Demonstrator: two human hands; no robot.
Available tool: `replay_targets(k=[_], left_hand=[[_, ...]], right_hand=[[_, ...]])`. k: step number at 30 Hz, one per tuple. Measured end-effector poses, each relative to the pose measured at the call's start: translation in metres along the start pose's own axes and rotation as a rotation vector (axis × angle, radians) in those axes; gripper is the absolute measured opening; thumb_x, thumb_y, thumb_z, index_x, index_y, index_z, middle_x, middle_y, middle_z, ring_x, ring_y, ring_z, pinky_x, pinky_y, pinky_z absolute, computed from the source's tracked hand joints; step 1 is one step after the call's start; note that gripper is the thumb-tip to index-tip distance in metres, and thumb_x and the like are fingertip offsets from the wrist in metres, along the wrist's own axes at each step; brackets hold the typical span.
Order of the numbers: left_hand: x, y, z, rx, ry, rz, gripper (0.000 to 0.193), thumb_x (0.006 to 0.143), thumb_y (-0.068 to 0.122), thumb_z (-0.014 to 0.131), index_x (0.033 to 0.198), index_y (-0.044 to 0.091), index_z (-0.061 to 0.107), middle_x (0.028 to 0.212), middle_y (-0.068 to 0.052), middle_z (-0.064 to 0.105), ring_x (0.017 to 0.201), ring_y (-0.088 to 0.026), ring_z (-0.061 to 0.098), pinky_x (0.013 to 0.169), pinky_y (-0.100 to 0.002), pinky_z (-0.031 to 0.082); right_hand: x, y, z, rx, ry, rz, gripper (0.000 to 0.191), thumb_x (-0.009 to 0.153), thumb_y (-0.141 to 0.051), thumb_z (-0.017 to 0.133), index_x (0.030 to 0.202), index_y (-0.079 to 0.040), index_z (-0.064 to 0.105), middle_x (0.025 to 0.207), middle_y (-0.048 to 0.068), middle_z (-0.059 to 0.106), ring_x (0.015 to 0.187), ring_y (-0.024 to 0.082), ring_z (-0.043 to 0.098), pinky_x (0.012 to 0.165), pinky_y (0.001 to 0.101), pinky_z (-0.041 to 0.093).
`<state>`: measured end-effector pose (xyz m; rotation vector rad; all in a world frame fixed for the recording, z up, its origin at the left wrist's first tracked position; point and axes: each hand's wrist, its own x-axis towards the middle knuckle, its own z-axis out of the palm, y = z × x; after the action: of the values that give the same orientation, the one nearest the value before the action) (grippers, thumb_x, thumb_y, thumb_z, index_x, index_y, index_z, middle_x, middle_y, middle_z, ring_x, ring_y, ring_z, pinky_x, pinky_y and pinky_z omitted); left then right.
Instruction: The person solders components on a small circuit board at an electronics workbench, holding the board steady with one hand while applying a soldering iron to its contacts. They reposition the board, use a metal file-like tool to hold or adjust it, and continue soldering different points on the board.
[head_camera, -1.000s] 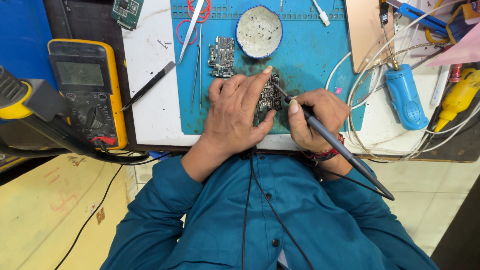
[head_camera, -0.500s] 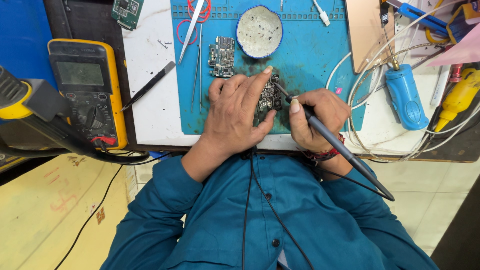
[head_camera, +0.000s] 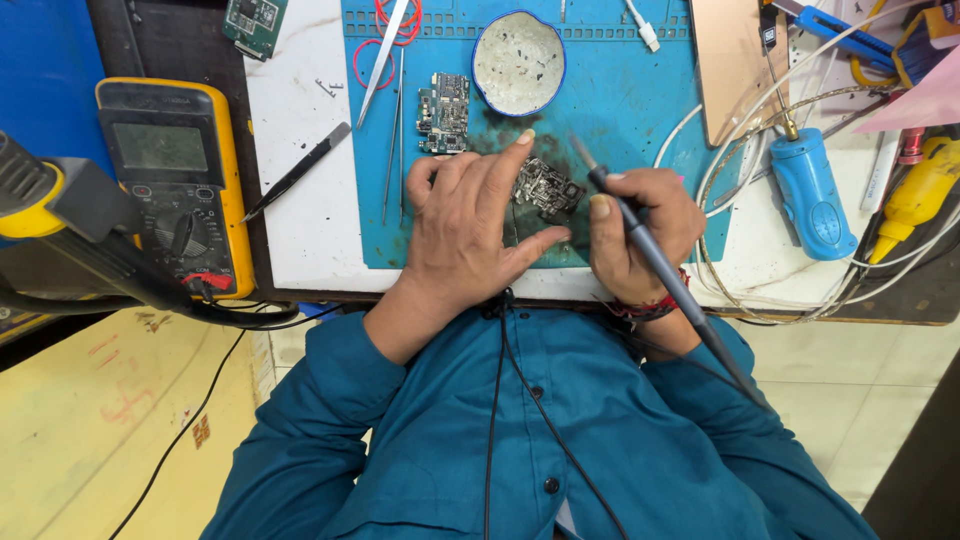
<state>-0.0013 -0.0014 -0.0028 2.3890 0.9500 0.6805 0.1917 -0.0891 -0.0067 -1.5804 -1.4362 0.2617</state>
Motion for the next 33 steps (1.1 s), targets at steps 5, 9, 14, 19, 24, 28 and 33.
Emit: replay_targets(k=[5, 9, 14, 19, 24, 28, 33], left_hand=[[0.002, 0.000, -0.002, -0.002, 0.008, 0.005, 0.087, 0.089, 0.047, 0.083, 0.153, 0.004, 0.042, 0.124, -0.009, 0.063, 0.117, -0.026, 0.054, 0.108, -0.046, 0.029], [0.003, 0.001, -0.003, -0.055, -0.017, 0.036, 0.083, 0.087, 0.031, 0.079, 0.155, 0.004, 0.040, 0.127, -0.009, 0.063, 0.123, -0.026, 0.054, 0.111, -0.046, 0.029], [0.004, 0.001, -0.002, -0.066, -0.037, 0.034, 0.077, 0.089, 0.025, 0.076, 0.155, 0.006, 0.042, 0.129, -0.005, 0.065, 0.123, -0.023, 0.056, 0.112, -0.045, 0.030], [0.003, 0.001, -0.001, -0.059, -0.025, 0.035, 0.073, 0.092, 0.024, 0.075, 0.154, 0.007, 0.043, 0.128, -0.005, 0.065, 0.122, -0.023, 0.056, 0.112, -0.044, 0.030], [0.002, 0.001, -0.002, -0.043, 0.006, 0.028, 0.073, 0.090, 0.026, 0.075, 0.153, 0.007, 0.043, 0.124, -0.008, 0.064, 0.123, -0.025, 0.056, 0.113, -0.045, 0.030], [0.002, 0.002, -0.001, -0.044, 0.002, 0.021, 0.071, 0.092, 0.025, 0.075, 0.153, 0.006, 0.044, 0.122, -0.007, 0.064, 0.121, -0.025, 0.056, 0.113, -0.045, 0.030], [0.002, 0.001, -0.002, -0.051, 0.005, 0.019, 0.070, 0.093, 0.024, 0.074, 0.153, 0.006, 0.044, 0.121, -0.007, 0.064, 0.121, -0.024, 0.057, 0.112, -0.045, 0.030]], right_hand=[[-0.004, 0.004, 0.003, -0.088, 0.088, 0.008, 0.027, 0.107, -0.019, 0.078, 0.117, -0.001, 0.061, 0.102, 0.016, 0.067, 0.081, 0.025, 0.065, 0.071, 0.0303, 0.050], [-0.005, 0.006, 0.001, -0.014, 0.032, 0.068, 0.023, 0.106, -0.017, 0.074, 0.116, 0.001, 0.063, 0.099, 0.016, 0.069, 0.076, 0.022, 0.067, 0.067, 0.0310, 0.050], [-0.003, 0.003, -0.002, 0.025, 0.000, 0.034, 0.012, 0.108, -0.011, 0.066, 0.111, 0.000, 0.061, 0.096, 0.014, 0.069, 0.075, 0.023, 0.066, 0.068, 0.0315, 0.050], [0.002, -0.002, -0.006, 0.007, -0.076, -0.005, 0.009, 0.102, -0.008, 0.065, 0.098, -0.001, 0.061, 0.089, 0.014, 0.069, 0.069, 0.023, 0.066, 0.062, 0.0315, 0.049], [0.009, -0.003, -0.004, 0.024, -0.132, -0.110, 0.010, 0.098, -0.006, 0.068, 0.093, -0.001, 0.061, 0.085, 0.013, 0.070, 0.070, 0.026, 0.067, 0.061, 0.0328, 0.051], [0.010, -0.005, -0.003, 0.033, -0.144, -0.111, 0.010, 0.098, -0.007, 0.069, 0.094, 0.000, 0.062, 0.085, 0.014, 0.070, 0.070, 0.027, 0.067, 0.061, 0.0332, 0.051], [0.013, -0.006, -0.003, 0.019, -0.191, -0.138, 0.011, 0.096, -0.008, 0.071, 0.095, -0.001, 0.063, 0.085, 0.014, 0.070, 0.071, 0.028, 0.068, 0.061, 0.0338, 0.052]])
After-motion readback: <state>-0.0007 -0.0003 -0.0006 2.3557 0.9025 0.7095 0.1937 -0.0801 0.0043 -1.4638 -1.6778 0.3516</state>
